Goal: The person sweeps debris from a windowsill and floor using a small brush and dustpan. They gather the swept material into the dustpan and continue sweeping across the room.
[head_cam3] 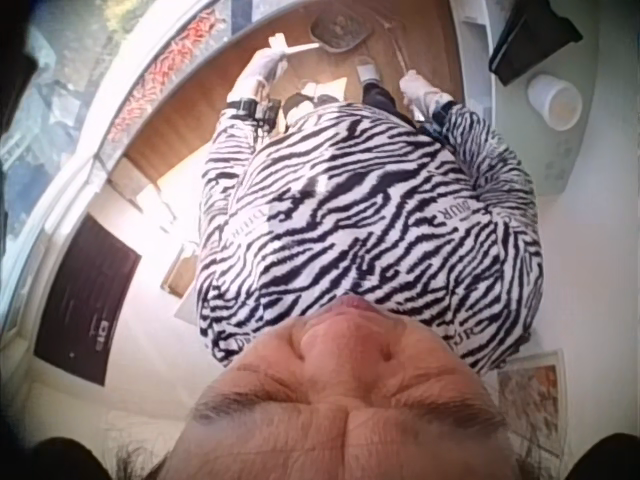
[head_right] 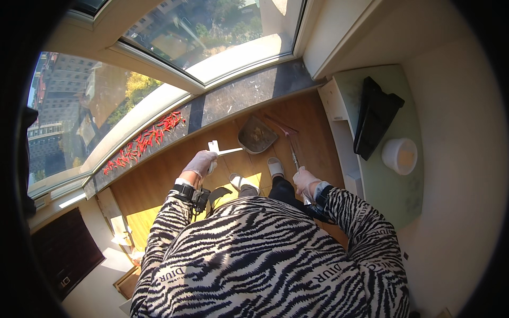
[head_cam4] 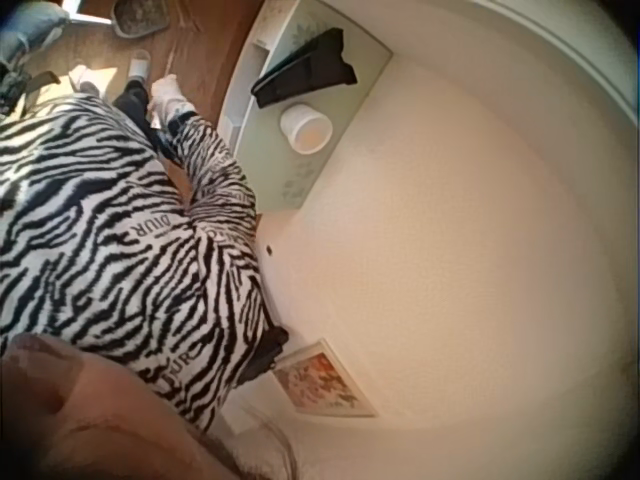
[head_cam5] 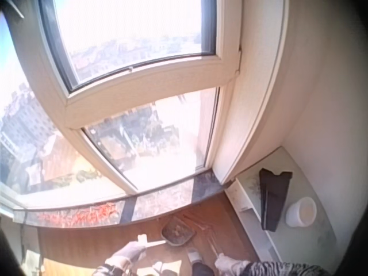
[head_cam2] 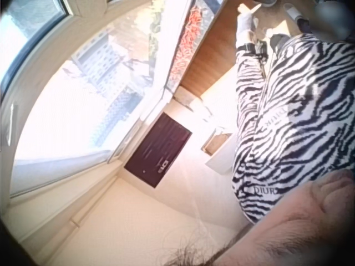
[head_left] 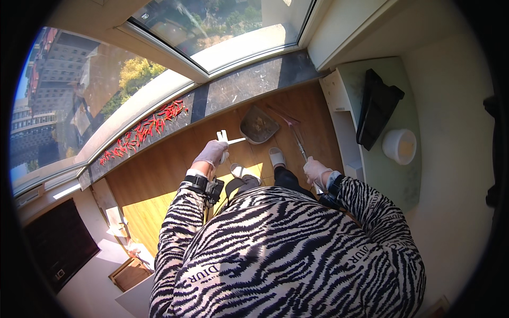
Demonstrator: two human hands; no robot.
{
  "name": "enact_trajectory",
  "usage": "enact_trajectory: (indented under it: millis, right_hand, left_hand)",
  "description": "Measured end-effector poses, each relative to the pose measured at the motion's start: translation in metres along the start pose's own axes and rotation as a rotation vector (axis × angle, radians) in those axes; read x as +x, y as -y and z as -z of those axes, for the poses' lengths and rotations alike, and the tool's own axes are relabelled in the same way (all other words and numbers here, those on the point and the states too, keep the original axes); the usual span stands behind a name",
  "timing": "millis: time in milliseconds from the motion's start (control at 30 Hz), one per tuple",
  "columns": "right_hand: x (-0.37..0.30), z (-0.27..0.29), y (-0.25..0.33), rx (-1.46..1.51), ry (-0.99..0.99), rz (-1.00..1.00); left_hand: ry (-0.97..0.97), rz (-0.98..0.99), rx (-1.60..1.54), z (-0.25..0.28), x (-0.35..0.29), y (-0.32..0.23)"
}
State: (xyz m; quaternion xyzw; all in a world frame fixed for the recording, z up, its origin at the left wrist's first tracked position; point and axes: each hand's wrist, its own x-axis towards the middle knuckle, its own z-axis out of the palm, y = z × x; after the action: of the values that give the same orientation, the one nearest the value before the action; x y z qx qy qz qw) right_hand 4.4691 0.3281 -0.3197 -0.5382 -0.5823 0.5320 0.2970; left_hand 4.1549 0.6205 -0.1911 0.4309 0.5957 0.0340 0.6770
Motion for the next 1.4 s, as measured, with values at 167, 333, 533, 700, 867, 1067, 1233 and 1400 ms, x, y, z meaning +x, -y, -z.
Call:
enact_trajectory:
  millis: [167, 333, 533, 700, 867, 1067, 1233, 1400]
  right_hand:
    - [-0.011, 0.004, 0.087, 0.601, -0.138, -0.794]
    - [0.001, 0.027, 0.132, 0.527, -0.209, -0.849]
    - [0.008, 0.019, 0.041, 0.733, -0.362, -0.874]
    - [0.005, -0.005, 0.017, 0.111, 0.081, -0.229]
    - [0.004, -0.024, 0.079, 0.453, -0.051, -1.027]
    - [0.004, 0.007, 0.090, 0.216, 0.097, -0.703]
    - [-0.014, 0.037, 0.073, 0.539, -0.202, -0.828]
    - [-0.015, 0.050, 0.075, 0.658, -0.439, -0.950]
  left_hand:
    - [0.015, -0.033, 0.102, 0.004, 0.001, -0.001]
    - [0.038, -0.027, 0.198, 0.026, -0.001, 0.012]
    - [0.002, -0.027, 0.108, 0.054, -0.017, 0.056]
    - [-0.034, 0.048, 0.152, 0.058, -0.030, 0.070]
    - [-0.058, 0.075, 0.095, 0.074, -0.038, 0.079]
    - [-0.051, 0.098, -0.020, 0.081, -0.046, 0.086]
    - [-0.028, 0.091, -0.082, 0.060, -0.048, 0.083]
    - [0.022, 0.134, -0.017, 0.058, -0.058, 0.074]
